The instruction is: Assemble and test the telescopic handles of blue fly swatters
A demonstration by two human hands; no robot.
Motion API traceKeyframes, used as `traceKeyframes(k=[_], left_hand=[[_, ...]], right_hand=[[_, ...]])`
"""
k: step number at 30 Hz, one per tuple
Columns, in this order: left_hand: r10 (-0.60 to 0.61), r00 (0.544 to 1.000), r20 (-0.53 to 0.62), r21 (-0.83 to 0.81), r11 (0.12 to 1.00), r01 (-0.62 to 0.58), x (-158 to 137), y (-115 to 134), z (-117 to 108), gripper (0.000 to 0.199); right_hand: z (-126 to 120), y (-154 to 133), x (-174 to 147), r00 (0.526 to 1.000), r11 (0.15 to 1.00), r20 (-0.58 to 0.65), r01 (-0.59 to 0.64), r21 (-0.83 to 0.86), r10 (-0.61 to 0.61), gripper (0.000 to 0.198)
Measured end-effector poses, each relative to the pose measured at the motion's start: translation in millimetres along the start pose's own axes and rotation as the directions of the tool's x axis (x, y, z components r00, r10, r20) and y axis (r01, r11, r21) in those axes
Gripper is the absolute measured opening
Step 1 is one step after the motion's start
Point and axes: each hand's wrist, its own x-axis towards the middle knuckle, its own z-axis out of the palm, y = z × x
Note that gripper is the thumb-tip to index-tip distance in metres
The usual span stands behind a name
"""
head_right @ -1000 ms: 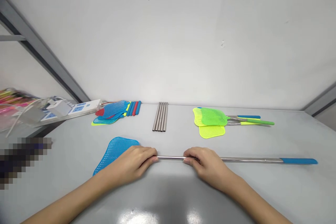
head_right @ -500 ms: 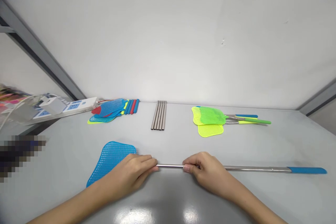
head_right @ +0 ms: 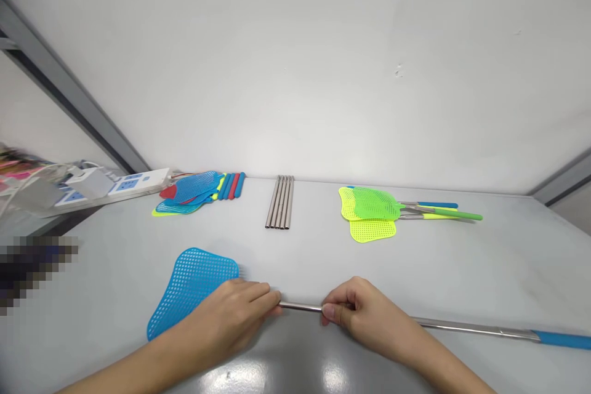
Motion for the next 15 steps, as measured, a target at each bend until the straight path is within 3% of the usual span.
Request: traceKeyframes(k=[15], left_hand=[[-0.055,0.998,0.039,-0.136,0.989,0.060,1.9,-3.3,-7.6,0.028]], right_hand=[[-5.9,-2.6,-2.6,0.999,1.000,0.049,0.018,-0.010,-0.017,0.031]])
